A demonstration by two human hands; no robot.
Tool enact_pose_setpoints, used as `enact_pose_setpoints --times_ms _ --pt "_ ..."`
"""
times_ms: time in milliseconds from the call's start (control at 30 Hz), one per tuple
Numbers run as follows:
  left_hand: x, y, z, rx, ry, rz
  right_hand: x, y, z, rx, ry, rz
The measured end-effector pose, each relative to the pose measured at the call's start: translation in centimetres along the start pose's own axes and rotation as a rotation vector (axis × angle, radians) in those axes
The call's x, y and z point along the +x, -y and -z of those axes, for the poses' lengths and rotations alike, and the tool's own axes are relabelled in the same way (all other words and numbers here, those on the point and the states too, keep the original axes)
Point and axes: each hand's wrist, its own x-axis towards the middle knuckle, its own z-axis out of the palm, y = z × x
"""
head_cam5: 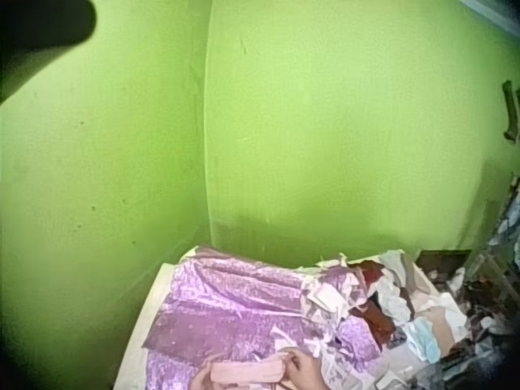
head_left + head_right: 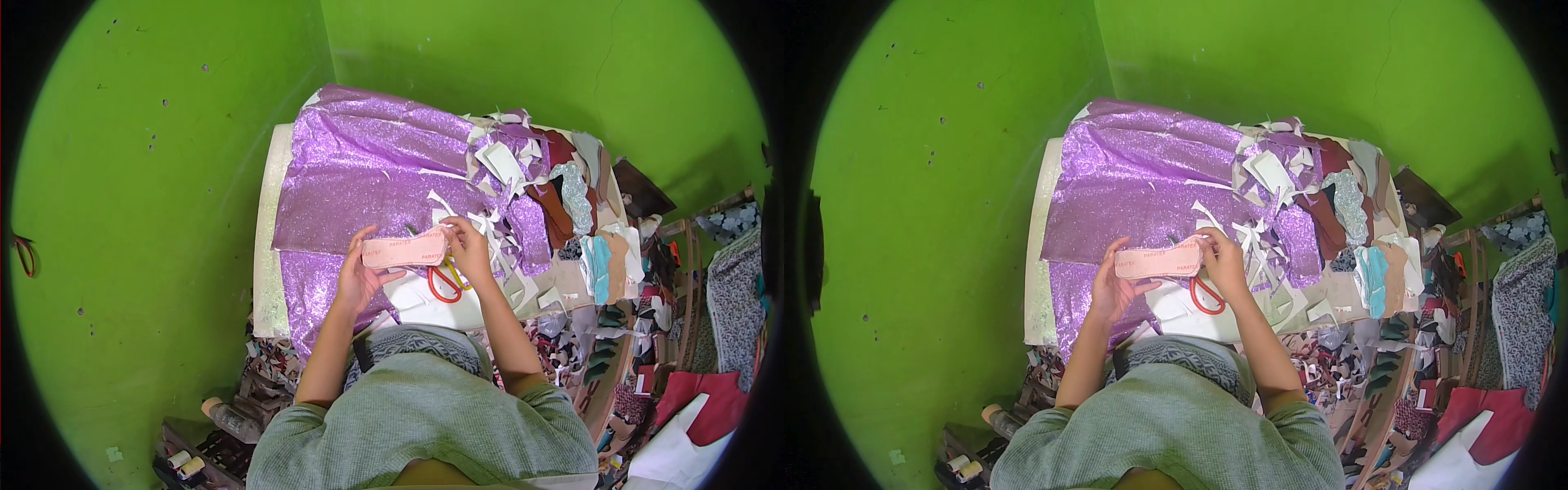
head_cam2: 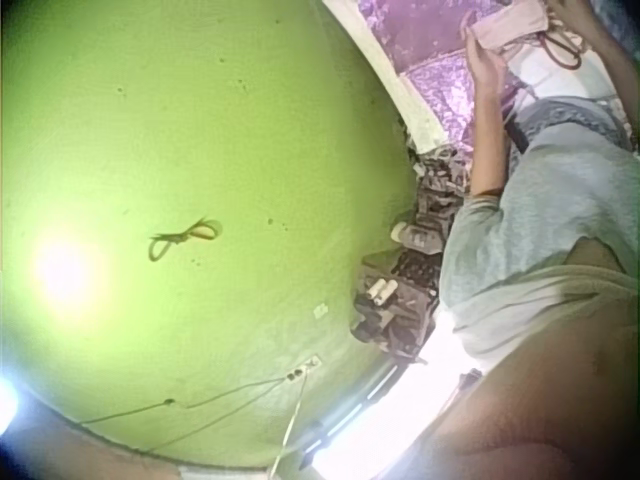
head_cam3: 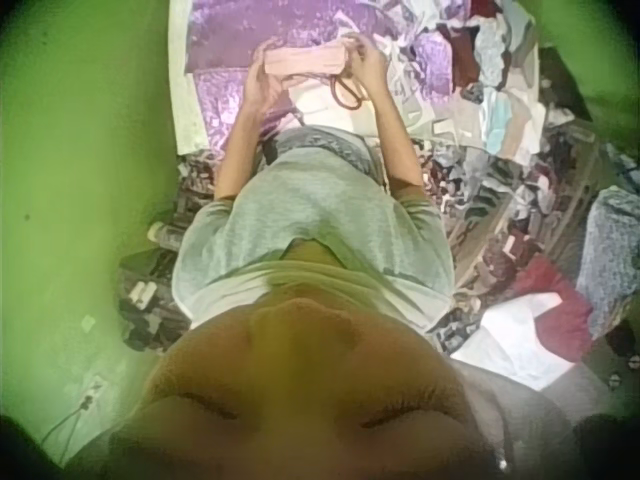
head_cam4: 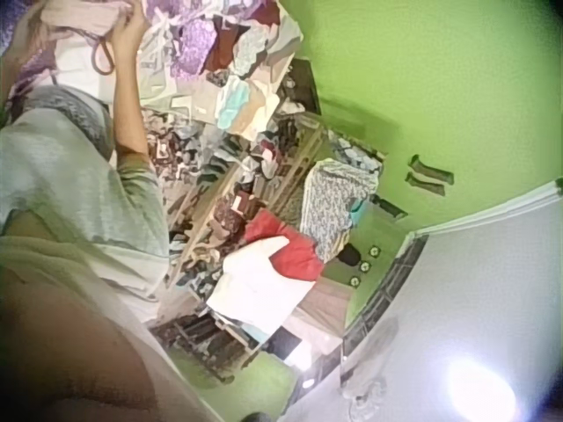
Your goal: Cut out a specific shape from purple sparkly fabric using scissors.
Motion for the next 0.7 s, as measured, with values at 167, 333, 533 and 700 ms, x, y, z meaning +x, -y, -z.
enact_pose_setpoints --times_ms 167,333,533,700 --pt "0.1 0.3 1.1 -0.06 -0.053 0.041 0.1 -0.6 -0.6 -0.011 0.033 -0.046" --pt "0.9 0.3 2.0 0.349 -0.179 0.066 0.5 -1.6 -0.9 -0.066 0.071 -0.053" --pt "2.7 -0.7 2.5 0.582 -0.278 -0.066 -0.4 -3.1 -1.6 -0.209 0.019 -0.015" --pt "3.6 -2.3 2.1 0.855 -0.202 -0.336 -1.5 -3.4 -1.8 -0.159 0.186 -0.149"
